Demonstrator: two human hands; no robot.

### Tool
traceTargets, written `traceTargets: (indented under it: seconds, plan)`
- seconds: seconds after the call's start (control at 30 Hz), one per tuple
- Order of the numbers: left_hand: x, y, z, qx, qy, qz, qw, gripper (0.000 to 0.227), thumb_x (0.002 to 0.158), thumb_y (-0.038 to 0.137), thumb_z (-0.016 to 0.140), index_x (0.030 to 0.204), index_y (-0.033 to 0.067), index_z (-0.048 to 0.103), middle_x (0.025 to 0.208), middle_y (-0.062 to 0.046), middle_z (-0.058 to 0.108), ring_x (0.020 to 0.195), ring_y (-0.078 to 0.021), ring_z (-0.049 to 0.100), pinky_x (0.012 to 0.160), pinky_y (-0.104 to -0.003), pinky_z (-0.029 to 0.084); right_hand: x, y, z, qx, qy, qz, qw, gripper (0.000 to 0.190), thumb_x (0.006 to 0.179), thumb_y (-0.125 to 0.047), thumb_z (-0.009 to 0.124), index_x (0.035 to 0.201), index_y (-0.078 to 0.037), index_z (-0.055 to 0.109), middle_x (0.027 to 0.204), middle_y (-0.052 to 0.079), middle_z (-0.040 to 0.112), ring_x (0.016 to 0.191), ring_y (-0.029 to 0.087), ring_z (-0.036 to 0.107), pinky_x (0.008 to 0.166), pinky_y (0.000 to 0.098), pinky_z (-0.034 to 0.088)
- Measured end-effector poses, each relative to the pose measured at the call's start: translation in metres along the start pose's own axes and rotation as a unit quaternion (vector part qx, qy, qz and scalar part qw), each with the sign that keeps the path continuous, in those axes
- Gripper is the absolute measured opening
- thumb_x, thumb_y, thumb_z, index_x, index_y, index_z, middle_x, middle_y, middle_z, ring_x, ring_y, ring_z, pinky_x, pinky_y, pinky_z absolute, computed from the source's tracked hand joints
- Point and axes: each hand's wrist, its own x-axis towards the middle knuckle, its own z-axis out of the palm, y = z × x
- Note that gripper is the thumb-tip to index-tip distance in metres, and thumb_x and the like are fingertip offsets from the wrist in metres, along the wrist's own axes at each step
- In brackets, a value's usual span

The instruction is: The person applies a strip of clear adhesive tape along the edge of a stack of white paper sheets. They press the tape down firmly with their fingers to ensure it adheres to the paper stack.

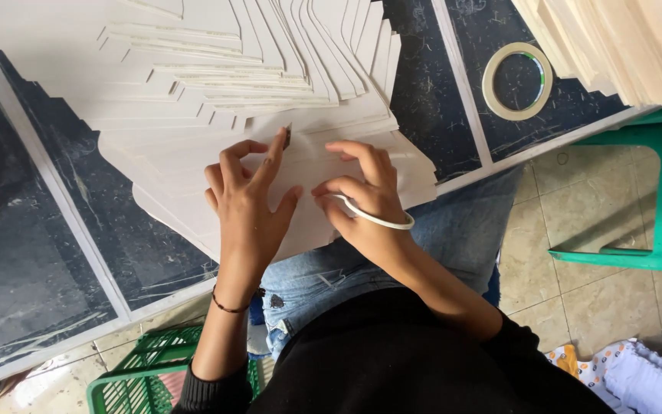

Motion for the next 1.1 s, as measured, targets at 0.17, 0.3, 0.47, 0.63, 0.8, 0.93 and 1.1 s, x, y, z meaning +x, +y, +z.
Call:
traceTargets:
  seconds: [0.17, 0.3, 0.47, 0.63, 0.8, 0.93, 1.1]
  plan:
    - [-0.001, -0.006, 0.004, -0.027, -0.009, -0.011, 1.000, 0.087, 0.082, 0.018, 0.094, 0.162, 0.0280, 0.061, 0.136, -0.008, 0.052, 0.108, -0.0290, 0.040, 0.092, -0.044, 0.035, -0.004, 0.002, 0.011, -0.070, -0.020, 0.017, 0.997, 0.015, 0.086, -0.007, 0.088, 0.093, -0.015, 0.077, 0.145, 0.004, 0.058, 0.123, 0.032, 0.058, 0.097, 0.0529, 0.048]
    - [0.000, -0.008, 0.007, -0.009, -0.015, -0.013, 1.000, 0.087, 0.084, 0.026, 0.096, 0.163, 0.0300, 0.059, 0.135, -0.004, 0.049, 0.107, -0.0259, 0.038, 0.091, -0.044, 0.034, -0.003, 0.010, 0.005, -0.016, -0.023, -0.029, 0.999, 0.012, 0.091, -0.002, 0.086, 0.096, -0.010, 0.079, 0.142, 0.010, 0.061, 0.113, 0.032, 0.065, 0.095, 0.0444, 0.054]
    - [0.001, -0.004, 0.004, -0.009, -0.014, -0.019, 1.000, 0.091, 0.080, 0.021, 0.099, 0.162, 0.0262, 0.061, 0.134, -0.009, 0.052, 0.108, -0.0301, 0.040, 0.091, -0.046, 0.035, 0.002, 0.026, -0.053, 0.001, 0.057, -0.019, 0.998, 0.016, 0.093, 0.000, 0.090, 0.096, 0.000, 0.075, 0.147, 0.020, 0.055, 0.109, 0.038, 0.071, 0.092, 0.0454, 0.060]
    - [0.001, -0.004, 0.007, -0.007, -0.009, -0.012, 1.000, 0.091, 0.078, 0.020, 0.099, 0.161, 0.0242, 0.063, 0.134, -0.008, 0.050, 0.109, -0.0302, 0.039, 0.091, -0.046, 0.034, -0.008, 0.060, -0.095, -0.043, 0.079, 0.007, 0.996, 0.017, 0.091, 0.001, 0.095, 0.092, 0.002, 0.078, 0.144, 0.017, 0.057, 0.107, 0.036, 0.071, 0.090, 0.0439, 0.061]
    - [0.001, 0.007, 0.016, 0.022, 0.004, -0.007, 1.000, 0.091, 0.075, 0.016, 0.098, 0.159, 0.0213, 0.065, 0.134, -0.009, 0.050, 0.110, -0.0319, 0.040, 0.090, -0.047, 0.035, -0.014, 0.064, -0.088, -0.066, 0.096, 0.034, 0.993, 0.017, 0.089, 0.000, 0.096, 0.089, 0.000, 0.079, 0.142, 0.013, 0.058, 0.106, 0.031, 0.069, 0.089, 0.0422, 0.062]
    - [0.007, 0.028, 0.048, 0.022, 0.023, 0.009, 0.999, 0.090, 0.074, 0.013, 0.097, 0.158, 0.0239, 0.064, 0.130, -0.009, 0.053, 0.109, -0.0327, 0.043, 0.088, -0.047, 0.037, -0.016, 0.063, -0.086, -0.092, 0.094, 0.055, 0.990, 0.021, 0.083, -0.002, 0.099, 0.087, -0.003, 0.078, 0.141, 0.011, 0.058, 0.106, 0.029, 0.069, 0.088, 0.0426, 0.062]
    - [0.006, 0.059, 0.063, 0.040, 0.006, 0.120, 0.992, 0.089, 0.081, 0.033, 0.094, 0.161, 0.0333, 0.058, 0.139, -0.007, 0.053, 0.112, -0.0327, 0.050, 0.082, -0.045, 0.043, -0.002, 0.050, -0.102, -0.055, 0.097, -0.005, 0.994, 0.018, 0.092, -0.006, 0.095, 0.092, -0.005, 0.077, 0.142, 0.009, 0.055, 0.107, 0.027, 0.068, 0.087, 0.0394, 0.061]
